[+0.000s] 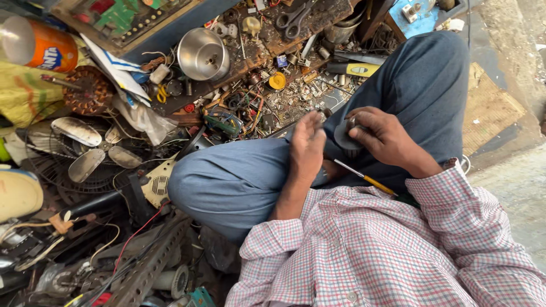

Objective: The person sits on the floor and uses a screwdriver and pliers to disassemble and reassemble a small cylindrical electrical component. They remove a metal cap, adjust internal parts, and then reattach the cap and insert the component into a metal bowl.

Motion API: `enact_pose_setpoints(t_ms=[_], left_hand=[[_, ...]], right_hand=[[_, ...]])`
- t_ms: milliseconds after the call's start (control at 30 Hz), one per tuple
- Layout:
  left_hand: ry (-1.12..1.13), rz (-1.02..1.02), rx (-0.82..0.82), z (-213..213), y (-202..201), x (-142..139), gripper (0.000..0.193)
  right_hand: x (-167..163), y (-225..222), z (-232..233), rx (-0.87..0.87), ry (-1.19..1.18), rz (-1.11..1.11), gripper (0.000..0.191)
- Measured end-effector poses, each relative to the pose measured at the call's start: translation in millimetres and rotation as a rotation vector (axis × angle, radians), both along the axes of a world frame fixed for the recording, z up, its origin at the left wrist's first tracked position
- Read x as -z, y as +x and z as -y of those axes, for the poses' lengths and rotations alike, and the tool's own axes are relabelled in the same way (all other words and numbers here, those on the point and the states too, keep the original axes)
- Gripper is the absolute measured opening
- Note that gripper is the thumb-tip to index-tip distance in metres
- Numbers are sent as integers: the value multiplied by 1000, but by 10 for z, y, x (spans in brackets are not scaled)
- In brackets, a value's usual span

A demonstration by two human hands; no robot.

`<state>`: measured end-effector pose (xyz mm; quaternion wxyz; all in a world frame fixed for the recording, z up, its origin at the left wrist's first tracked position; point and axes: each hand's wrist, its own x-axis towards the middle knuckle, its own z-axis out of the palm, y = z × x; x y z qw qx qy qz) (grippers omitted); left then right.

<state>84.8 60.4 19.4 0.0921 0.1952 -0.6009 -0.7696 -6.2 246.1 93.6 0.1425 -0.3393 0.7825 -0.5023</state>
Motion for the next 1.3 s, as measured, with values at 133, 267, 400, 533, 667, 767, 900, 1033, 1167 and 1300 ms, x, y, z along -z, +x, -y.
enact_pose_setpoints(t_ms=[133, 267, 400, 533, 667, 767, 900, 1033, 1167, 1300], left_hand=[[-163, -18, -15, -195, 13, -528, 39], [-554, -153, 52, -486, 95, -1016, 37], [-746, -214, 17, -484, 97, -1121, 51], [-678, -97, 123, -452, 65, -960, 59], [-776, -97, 202, -448, 95, -828, 62], [-796, -77, 237, -403, 100, -831, 60], [-783, -101, 248, -320, 123, -911, 52], [-779, 12, 277, -245, 115, -935, 33], [-865, 70, 315, -293, 98, -935, 25], [-970, 113, 370, -348, 125, -978, 27]], right_hand=[[-61, 57, 112, 50, 89, 24, 21], [-74, 109, 162, 71, 78, -116, 27], [-48, 205, 125, 16, 151, -189, 25], [40, 200, 176, 126, 207, -114, 22], [88, 194, 220, 89, 211, -153, 32], [62, 188, 230, 67, 219, -164, 34], [-28, 256, 237, 67, 268, -127, 34], [-105, 350, 237, 43, 276, -214, 33], [-116, 358, 235, 20, 314, -217, 35], [-87, 339, 258, -67, 406, -339, 39]])
